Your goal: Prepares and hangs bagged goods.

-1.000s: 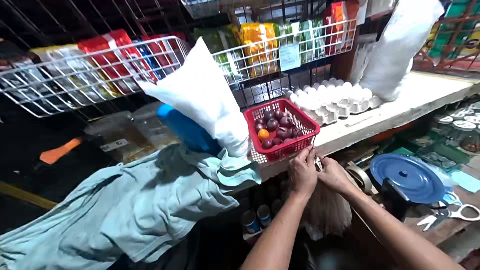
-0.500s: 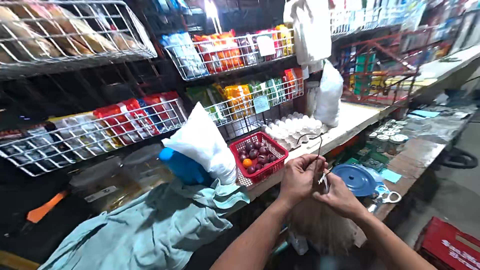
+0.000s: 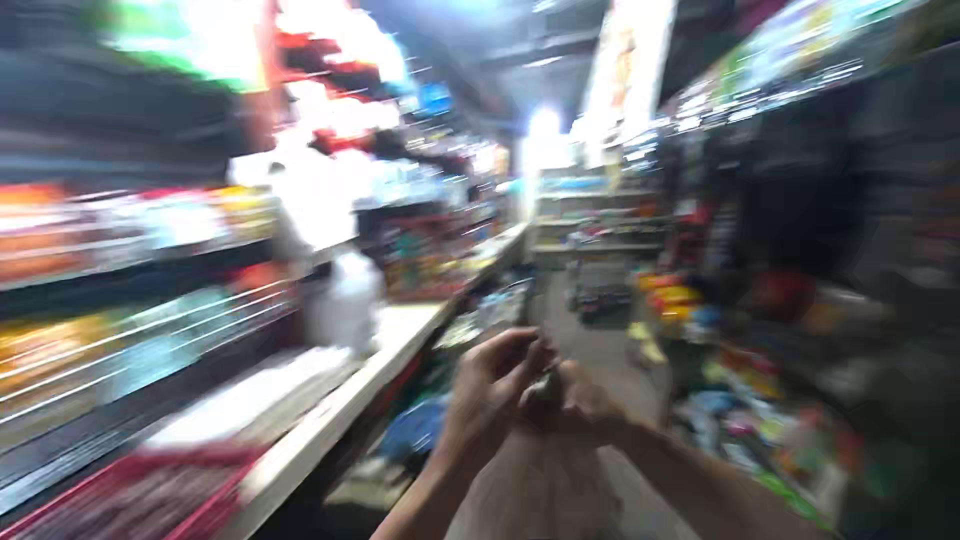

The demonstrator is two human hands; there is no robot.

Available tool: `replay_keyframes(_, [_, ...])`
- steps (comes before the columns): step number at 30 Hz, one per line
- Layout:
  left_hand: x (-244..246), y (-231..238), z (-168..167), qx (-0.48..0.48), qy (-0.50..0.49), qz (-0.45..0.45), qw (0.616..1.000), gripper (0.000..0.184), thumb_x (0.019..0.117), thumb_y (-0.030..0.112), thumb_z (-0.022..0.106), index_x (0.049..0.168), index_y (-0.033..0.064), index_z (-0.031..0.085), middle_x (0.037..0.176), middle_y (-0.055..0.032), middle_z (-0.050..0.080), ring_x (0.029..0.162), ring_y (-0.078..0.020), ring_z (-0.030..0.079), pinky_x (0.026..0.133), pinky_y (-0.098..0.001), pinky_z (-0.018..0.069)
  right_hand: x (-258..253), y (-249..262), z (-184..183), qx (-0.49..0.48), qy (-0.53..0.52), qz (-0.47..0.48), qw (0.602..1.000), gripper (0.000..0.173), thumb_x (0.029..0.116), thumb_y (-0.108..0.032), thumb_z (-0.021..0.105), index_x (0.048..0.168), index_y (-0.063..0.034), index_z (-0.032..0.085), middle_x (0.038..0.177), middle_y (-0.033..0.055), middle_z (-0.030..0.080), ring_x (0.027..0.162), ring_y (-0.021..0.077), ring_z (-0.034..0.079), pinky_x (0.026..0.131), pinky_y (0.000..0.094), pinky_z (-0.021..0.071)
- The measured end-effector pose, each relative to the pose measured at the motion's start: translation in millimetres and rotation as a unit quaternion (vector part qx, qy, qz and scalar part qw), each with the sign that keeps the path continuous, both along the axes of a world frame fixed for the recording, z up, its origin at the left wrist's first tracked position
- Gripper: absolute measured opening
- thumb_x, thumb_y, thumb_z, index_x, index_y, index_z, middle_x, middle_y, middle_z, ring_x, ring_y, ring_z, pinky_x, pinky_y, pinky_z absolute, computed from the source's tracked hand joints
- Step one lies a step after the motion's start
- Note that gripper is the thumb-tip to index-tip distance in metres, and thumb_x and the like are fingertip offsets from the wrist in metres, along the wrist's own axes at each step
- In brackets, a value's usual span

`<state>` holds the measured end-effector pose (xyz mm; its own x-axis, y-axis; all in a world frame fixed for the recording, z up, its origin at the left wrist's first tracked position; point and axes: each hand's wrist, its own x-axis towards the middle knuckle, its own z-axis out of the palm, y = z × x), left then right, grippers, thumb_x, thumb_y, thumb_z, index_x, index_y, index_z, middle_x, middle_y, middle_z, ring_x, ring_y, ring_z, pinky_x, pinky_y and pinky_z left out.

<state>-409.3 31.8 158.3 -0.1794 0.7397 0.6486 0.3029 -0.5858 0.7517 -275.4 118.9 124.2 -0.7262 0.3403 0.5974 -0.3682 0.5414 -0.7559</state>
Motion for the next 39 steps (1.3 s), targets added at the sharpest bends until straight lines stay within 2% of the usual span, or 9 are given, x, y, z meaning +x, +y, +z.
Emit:
replay_keyframes(3, [61.7, 9.8, 6.3, 0.063, -0.015, -0.094, 0.993, 0.016, 0.0963, 0.000, 0.058, 0.107, 0.0039, 0.068, 0.090, 0.0090, 0.075, 0.083, -0.0013, 0.072, 0.079, -0.0217, 0.0615, 81.7, -10.7, 23.4, 0.048, 0.012, -0.061, 0.997, 0.053, 0.0903, -0.013, 0.069, 0.130, 0.0177, 0.051, 0.112, 0.0110, 0.067, 0.099, 0.0003, 0.062, 0.092, 0.0193, 0.0507])
replay_keyframes(6, [118.4, 20.1, 10.4, 0.089, -0.068, -0.196, 0.974, 0.020, 0.0988, -0.002, 0.055, 0.106, 0.0089, 0.070, 0.091, 0.0115, 0.076, 0.083, 0.0003, 0.072, 0.077, -0.0190, 0.0599, 151.4, -16.7, 22.3, 0.179, 0.107, -0.207, 0.956, 0.051, 0.0999, -0.028, 0.063, 0.121, 0.0183, 0.059, 0.114, 0.0161, 0.069, 0.109, 0.0054, 0.063, 0.101, 0.0242, 0.0492])
replay_keyframes(11, [223.8, 32.6, 19.7, 0.102, -0.127, -0.357, 0.920, 0.024, 0.1001, -0.003, 0.052, 0.106, 0.0098, 0.071, 0.094, 0.0108, 0.077, 0.088, -0.0007, 0.072, 0.083, -0.0210, 0.0596, 259.3, -45.9, 34.2, 0.283, 0.172, -0.402, 0.854, 0.019, 0.0943, -0.012, 0.070, 0.100, 0.0065, 0.072, 0.096, 0.0056, 0.068, 0.094, -0.0011, 0.061, 0.086, 0.0138, 0.0506])
replay_keyframes(17, [347.1, 26.8, 35.0, 0.078, -0.162, -0.514, 0.839, 0.024, 0.1006, -0.003, 0.052, 0.105, 0.0117, 0.071, 0.093, 0.0104, 0.077, 0.083, -0.0003, 0.072, 0.077, -0.0201, 0.0597, 368.6, -109.9, 63.4, 0.205, 0.132, -0.467, 0.850, 0.011, 0.0962, -0.006, 0.063, 0.094, 0.0025, 0.069, 0.091, -0.0066, 0.069, 0.087, -0.0075, 0.061, 0.082, 0.0142, 0.0515])
replay_keyframes(20, [396.4, 13.4, 43.2, 0.048, -0.192, -0.574, 0.795, 0.023, 0.1012, -0.004, 0.050, 0.105, 0.0084, 0.069, 0.090, 0.0074, 0.077, 0.083, -0.0033, 0.073, 0.081, -0.0232, 0.0610, 401.0, -143.1, 65.3, 0.283, 0.085, -0.577, 0.761, 0.034, 0.0946, -0.020, 0.069, 0.099, 0.0146, 0.068, 0.104, 0.0127, 0.069, 0.105, 0.0046, 0.062, 0.095, 0.0185, 0.0492])
replay_keyframes(23, [438.0, -2.8, 54.7, 0.003, -0.221, -0.612, 0.760, 0.019, 0.1013, -0.004, 0.051, 0.106, 0.0044, 0.068, 0.090, 0.0044, 0.077, 0.083, -0.0053, 0.074, 0.082, -0.0240, 0.0613, 414.7, -186.3, 66.0, 0.228, -0.025, -0.690, 0.687, 0.061, 0.0858, -0.018, 0.079, 0.129, 0.0177, 0.056, 0.127, 0.0251, 0.065, 0.120, 0.0165, 0.063, 0.107, 0.0277, 0.0474])
replay_keyframes(26, [467.7, -30.7, 63.7, -0.037, -0.210, -0.650, 0.729, 0.016, 0.1022, -0.001, 0.052, 0.108, 0.0014, 0.066, 0.090, 0.0029, 0.077, 0.083, -0.0053, 0.073, 0.080, -0.0230, 0.0606, 420.3, -214.2, 65.2, 0.188, -0.029, -0.750, 0.634, 0.052, 0.0843, -0.001, 0.075, 0.130, 0.0150, 0.056, 0.120, 0.0199, 0.068, 0.111, 0.0114, 0.066, 0.102, 0.0257, 0.0504])
replay_keyframes(36, [533.2, -124.9, 117.7, 0.042, -0.027, -0.808, 0.587, 0.023, 0.1046, 0.008, 0.054, 0.120, -0.0043, 0.066, 0.103, -0.0058, 0.075, 0.092, -0.0072, 0.071, 0.084, -0.0260, 0.0574, 427.8, -320.1, 91.3, 0.207, 0.023, -0.921, 0.330, 0.039, 0.1006, -0.016, 0.057, 0.131, 0.0083, 0.059, 0.120, 0.0154, 0.068, 0.107, 0.0083, 0.065, 0.095, 0.0257, 0.0529])
replay_keyframes(39, [540.5, -159.0, 148.8, 0.051, -0.009, -0.846, 0.530, 0.022, 0.1049, 0.007, 0.053, 0.119, -0.0052, 0.064, 0.101, -0.0057, 0.073, 0.088, -0.0053, 0.069, 0.081, -0.0233, 0.0566, 424.5, -361.3, 118.6, 0.198, -0.003, -0.946, 0.256, 0.035, 0.1022, -0.018, 0.054, 0.127, 0.0059, 0.061, 0.109, 0.0107, 0.069, 0.095, 0.0046, 0.063, 0.087, 0.0234, 0.0524])
